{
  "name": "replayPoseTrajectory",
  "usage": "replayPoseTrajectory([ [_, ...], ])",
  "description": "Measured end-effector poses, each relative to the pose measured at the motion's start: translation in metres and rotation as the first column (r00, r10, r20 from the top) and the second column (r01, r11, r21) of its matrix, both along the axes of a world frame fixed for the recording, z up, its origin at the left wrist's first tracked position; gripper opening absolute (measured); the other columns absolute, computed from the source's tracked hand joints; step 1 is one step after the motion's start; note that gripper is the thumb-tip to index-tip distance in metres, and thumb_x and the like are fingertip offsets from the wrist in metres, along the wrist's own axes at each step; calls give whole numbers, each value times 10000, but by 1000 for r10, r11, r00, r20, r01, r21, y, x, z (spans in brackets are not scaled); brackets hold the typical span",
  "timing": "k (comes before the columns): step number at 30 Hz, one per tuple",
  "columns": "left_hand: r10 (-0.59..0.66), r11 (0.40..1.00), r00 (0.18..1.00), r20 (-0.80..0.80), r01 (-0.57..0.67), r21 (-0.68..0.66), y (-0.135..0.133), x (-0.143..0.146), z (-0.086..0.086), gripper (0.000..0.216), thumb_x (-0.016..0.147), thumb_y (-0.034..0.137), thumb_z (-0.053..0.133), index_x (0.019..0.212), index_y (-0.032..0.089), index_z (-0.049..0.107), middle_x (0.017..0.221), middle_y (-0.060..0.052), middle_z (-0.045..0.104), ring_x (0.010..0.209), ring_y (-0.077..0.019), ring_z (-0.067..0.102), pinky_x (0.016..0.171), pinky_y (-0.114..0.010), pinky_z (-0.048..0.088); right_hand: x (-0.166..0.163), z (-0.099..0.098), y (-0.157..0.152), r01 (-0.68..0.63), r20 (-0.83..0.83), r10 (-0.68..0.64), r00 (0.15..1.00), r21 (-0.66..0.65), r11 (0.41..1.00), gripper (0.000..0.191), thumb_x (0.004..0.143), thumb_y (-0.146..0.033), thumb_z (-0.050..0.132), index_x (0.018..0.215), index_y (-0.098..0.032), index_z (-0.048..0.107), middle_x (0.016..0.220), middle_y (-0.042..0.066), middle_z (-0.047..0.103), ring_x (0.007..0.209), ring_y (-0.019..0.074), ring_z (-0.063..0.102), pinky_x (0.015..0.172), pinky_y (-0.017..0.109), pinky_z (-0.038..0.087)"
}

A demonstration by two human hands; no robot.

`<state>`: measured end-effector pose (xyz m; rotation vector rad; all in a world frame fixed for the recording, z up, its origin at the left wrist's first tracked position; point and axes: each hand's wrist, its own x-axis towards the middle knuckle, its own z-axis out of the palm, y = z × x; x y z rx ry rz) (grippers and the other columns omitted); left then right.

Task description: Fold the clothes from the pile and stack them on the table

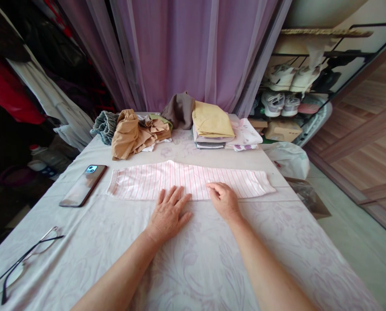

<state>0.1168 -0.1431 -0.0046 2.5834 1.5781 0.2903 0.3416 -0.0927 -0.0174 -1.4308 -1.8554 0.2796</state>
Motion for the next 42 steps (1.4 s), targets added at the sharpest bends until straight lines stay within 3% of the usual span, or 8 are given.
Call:
replayPoseTrajectory([
  [20, 7, 998, 1000, 23, -9, 59, -2, 1, 2, 498, 934, 492, 505, 1392, 300, 486, 1506, -67, 435, 1440, -323, 288, 1168, -585, 219, 2, -1, 0, -34, 6, 34, 999, 35, 999, 246, 873, -219, 485, 893, -240, 729, 909, 52, 753, 866, 199, 686, 772, 317, 532],
  [42, 6, 1000, 1000, 18, -6, -12, -1, 1, 5, 525, 940, 513, 483, 1415, 288, 474, 1529, -83, 410, 1428, -338, 313, 1154, -591, 242, 5, -1, 1, -44, -12, 45, 999, 49, 998, 250, 866, -235, 473, 884, -241, 722, 908, 48, 759, 866, 198, 698, 773, 319, 543],
])
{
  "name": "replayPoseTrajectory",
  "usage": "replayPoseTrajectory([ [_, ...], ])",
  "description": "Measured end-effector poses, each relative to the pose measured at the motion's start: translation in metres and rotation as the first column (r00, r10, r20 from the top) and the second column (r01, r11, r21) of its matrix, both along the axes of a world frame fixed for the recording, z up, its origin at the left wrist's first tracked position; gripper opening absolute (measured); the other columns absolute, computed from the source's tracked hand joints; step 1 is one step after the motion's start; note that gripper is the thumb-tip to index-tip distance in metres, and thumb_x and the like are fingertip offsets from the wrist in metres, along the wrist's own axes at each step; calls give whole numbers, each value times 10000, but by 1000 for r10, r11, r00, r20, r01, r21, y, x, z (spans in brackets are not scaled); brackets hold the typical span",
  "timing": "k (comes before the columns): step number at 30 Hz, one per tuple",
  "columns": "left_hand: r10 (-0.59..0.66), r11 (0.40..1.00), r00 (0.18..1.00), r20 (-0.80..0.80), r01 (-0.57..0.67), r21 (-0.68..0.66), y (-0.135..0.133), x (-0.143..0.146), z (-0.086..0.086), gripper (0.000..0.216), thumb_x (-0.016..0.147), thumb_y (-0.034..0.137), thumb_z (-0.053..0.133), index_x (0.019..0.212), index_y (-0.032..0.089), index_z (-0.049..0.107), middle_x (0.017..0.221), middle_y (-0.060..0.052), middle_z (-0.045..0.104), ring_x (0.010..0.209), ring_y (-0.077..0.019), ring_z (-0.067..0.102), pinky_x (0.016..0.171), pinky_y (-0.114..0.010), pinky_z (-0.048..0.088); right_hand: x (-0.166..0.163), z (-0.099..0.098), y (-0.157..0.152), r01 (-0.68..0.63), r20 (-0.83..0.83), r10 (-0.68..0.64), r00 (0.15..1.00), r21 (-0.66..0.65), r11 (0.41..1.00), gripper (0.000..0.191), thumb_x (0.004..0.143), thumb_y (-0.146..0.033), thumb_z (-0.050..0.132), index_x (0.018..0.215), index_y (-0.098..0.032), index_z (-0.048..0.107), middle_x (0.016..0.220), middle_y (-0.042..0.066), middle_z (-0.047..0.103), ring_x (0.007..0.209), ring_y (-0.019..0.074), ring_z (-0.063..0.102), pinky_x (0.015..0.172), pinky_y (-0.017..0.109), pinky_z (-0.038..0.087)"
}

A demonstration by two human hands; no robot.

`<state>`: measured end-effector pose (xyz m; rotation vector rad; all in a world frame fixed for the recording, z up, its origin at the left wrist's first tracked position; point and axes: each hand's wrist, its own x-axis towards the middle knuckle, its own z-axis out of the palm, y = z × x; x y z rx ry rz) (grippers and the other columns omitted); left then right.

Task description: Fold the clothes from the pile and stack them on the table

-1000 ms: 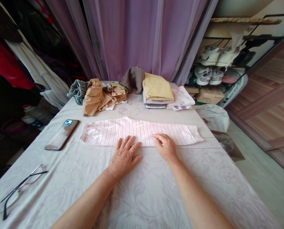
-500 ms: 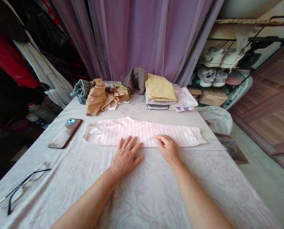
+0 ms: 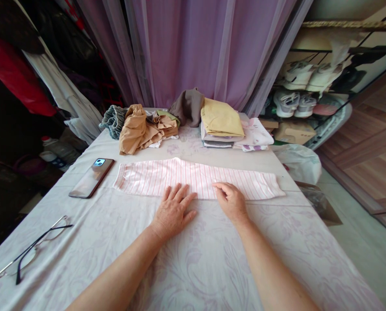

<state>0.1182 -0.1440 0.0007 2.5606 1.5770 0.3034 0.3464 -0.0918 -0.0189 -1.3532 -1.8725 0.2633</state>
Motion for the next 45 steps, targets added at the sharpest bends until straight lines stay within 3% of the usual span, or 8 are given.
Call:
replayPoseTrajectory([
  [14, 2, 1000, 1000, -2, -2, 9, 0, 0, -3, 525, 947, 526, 457, 1422, 300, 466, 1536, -72, 399, 1434, -325, 301, 1165, -577, 220, 16, -2, 5, 21, 75, -20, 997, -21, 1000, 186, 796, -229, 572, 892, -250, 730, 942, 45, 753, 901, 217, 688, 822, 351, 542],
  [45, -6, 1000, 1000, 0, 6, 12, 1, -1, -1, 522, 950, 527, 454, 1418, 297, 469, 1533, -74, 409, 1433, -326, 306, 1161, -579, 231, 13, -3, 4, 16, 74, -16, 997, 7, 1000, 229, 838, -212, 505, 877, -248, 728, 917, 46, 751, 880, 209, 675, 796, 344, 532],
])
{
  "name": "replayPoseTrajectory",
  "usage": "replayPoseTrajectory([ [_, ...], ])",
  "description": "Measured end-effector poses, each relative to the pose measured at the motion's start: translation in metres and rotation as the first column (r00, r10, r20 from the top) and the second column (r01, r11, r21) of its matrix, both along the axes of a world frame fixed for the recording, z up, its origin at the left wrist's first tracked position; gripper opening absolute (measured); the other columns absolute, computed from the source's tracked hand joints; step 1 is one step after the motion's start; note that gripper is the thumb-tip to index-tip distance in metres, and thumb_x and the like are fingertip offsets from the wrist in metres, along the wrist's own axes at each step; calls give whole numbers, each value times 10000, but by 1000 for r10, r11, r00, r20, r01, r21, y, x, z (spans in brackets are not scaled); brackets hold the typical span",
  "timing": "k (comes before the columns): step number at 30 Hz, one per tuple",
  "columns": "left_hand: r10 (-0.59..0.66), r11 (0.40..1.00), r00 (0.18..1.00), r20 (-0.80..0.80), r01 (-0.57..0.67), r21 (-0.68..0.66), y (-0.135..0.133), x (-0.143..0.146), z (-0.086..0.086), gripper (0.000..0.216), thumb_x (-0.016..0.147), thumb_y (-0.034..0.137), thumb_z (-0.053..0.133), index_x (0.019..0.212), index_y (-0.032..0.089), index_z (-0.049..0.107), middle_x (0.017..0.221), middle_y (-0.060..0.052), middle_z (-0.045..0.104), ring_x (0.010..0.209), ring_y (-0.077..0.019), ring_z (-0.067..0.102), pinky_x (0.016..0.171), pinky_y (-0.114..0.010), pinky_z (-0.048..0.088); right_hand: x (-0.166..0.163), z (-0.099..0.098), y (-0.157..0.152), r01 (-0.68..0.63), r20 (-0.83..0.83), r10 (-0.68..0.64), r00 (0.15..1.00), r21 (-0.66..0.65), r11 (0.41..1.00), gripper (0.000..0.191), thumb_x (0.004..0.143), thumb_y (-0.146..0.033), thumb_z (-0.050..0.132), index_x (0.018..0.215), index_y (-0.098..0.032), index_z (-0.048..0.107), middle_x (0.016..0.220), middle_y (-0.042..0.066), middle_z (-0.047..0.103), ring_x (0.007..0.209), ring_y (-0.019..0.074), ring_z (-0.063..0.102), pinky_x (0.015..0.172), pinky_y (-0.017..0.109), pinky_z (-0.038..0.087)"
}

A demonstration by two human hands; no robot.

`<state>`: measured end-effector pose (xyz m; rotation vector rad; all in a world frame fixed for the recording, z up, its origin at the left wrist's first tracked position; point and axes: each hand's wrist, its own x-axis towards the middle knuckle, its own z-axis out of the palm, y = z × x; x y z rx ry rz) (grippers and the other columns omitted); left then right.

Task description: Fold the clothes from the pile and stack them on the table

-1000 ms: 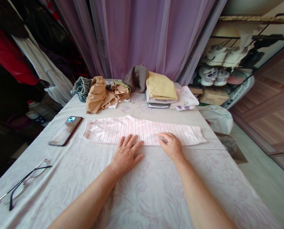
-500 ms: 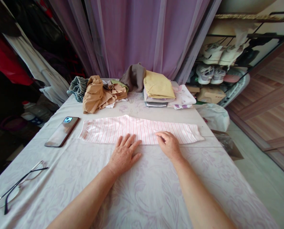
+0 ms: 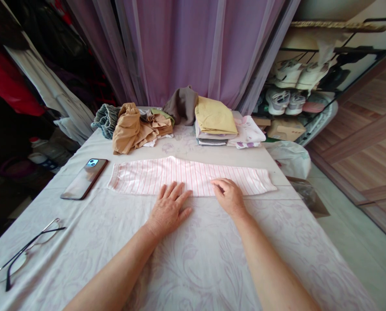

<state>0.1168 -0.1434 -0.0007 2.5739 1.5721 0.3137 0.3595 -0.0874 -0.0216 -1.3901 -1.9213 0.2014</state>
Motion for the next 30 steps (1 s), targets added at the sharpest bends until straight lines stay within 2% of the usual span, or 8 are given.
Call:
replayPoseTrajectory([
  [10, 1, 1000, 1000, 17, -1, 14, 0, -1, -2, 517, 949, 531, 451, 1411, 298, 478, 1532, -73, 410, 1432, -322, 309, 1163, -576, 227, 0, 0, 0, 1, 1, -1, 1000, -9, 1000, 240, 846, -217, 497, 881, -256, 731, 918, 44, 749, 889, 208, 670, 809, 345, 530],
  [19, 8, 1000, 1000, 14, -9, 18, 0, 0, -3, 476, 959, 437, 468, 1417, 304, 472, 1527, -66, 419, 1436, -315, 302, 1167, -574, 225, 0, 2, 0, -14, -7, 14, 1000, -16, 1000, 236, 837, -205, 507, 882, -255, 734, 912, 42, 748, 883, 211, 671, 804, 345, 531],
  [25, 8, 1000, 999, 33, -8, 16, -1, -1, -5, 496, 961, 479, 449, 1424, 301, 459, 1528, -63, 418, 1438, -309, 304, 1170, -566, 225, 0, 1, 0, -8, 3, 8, 1000, 0, 1000, 234, 846, -207, 500, 872, -255, 727, 912, 39, 750, 880, 209, 676, 797, 343, 529],
  [30, 32, 996, 998, 47, -35, 76, -1, -1, -8, 598, 954, 550, 422, 1464, 238, 403, 1540, -102, 396, 1456, -306, 272, 1188, -549, 193, 0, 0, 0, -9, 7, 8, 1000, 14, 1000, 234, 853, -216, 494, 875, -245, 725, 912, 46, 751, 879, 210, 678, 797, 342, 529],
])
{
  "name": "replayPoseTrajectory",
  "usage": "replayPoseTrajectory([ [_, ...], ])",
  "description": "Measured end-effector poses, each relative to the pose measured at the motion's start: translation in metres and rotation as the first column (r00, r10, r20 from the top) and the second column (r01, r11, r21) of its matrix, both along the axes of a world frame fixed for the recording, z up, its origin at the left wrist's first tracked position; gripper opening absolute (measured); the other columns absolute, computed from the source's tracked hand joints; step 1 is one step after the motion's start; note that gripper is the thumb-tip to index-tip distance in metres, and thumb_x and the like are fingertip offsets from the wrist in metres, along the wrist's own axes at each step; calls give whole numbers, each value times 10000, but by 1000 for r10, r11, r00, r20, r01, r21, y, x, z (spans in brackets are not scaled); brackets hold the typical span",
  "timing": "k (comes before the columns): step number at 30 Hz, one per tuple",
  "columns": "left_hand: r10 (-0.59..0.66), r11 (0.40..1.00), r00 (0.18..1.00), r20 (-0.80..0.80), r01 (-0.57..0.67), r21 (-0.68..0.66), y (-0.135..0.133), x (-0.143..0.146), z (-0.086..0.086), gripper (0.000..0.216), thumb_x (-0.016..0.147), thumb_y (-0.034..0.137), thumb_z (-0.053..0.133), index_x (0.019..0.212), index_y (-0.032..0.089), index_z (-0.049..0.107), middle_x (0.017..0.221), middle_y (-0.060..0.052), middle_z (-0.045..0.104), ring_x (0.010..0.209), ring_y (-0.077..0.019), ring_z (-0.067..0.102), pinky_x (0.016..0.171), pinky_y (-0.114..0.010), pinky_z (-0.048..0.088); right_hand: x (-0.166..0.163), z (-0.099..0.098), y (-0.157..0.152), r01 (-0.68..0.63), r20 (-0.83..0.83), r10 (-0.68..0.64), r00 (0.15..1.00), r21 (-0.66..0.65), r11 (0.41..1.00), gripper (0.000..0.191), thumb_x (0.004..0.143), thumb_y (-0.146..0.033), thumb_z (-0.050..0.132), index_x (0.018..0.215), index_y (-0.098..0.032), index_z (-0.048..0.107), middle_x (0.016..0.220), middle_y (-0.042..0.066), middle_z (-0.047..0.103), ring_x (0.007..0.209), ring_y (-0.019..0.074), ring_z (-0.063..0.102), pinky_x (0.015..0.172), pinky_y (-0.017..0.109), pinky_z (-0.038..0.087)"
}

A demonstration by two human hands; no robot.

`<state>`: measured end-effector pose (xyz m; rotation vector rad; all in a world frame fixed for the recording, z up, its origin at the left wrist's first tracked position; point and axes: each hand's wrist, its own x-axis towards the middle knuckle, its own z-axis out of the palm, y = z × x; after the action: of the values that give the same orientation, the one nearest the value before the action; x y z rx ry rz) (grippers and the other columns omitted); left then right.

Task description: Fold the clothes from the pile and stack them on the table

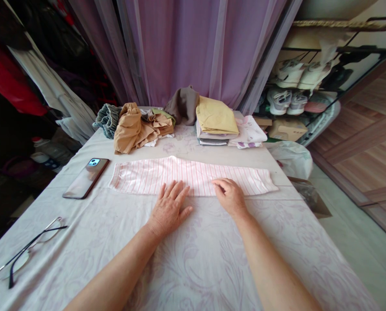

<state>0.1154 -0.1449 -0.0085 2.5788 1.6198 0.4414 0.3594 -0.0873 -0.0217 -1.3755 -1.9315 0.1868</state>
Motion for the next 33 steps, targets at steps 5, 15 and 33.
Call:
replayPoseTrajectory([
  [5, 13, 1000, 1000, -14, -13, 10, 0, 1, -1, 639, 923, 566, 482, 1458, 227, 403, 1544, -107, 389, 1467, -323, 242, 1194, -572, 150, 1, 0, 0, 2, 5, -2, 1000, -2, 1000, 233, 846, -213, 497, 878, -245, 726, 914, 42, 752, 879, 207, 680, 797, 338, 531],
  [15, 13, 999, 1000, -27, -14, -43, 0, 1, 2, 649, 920, 549, 504, 1471, 227, 389, 1542, -103, 393, 1460, -328, 256, 1192, -577, 155, 2, 0, 1, 1, 14, -1, 1000, 3, 1000, 223, 836, -199, 514, 874, -241, 729, 913, 41, 752, 875, 199, 680, 796, 324, 529],
  [33, 12, 999, 999, -40, -13, -35, -1, 1, 3, 563, 925, 559, 485, 1413, 279, 470, 1522, -68, 424, 1474, -330, 207, 1189, -596, 128, 2, 0, 1, -7, 12, 7, 1000, 16, 1000, 227, 845, -209, 502, 872, -235, 727, 904, 44, 750, 867, 197, 679, 788, 321, 528],
])
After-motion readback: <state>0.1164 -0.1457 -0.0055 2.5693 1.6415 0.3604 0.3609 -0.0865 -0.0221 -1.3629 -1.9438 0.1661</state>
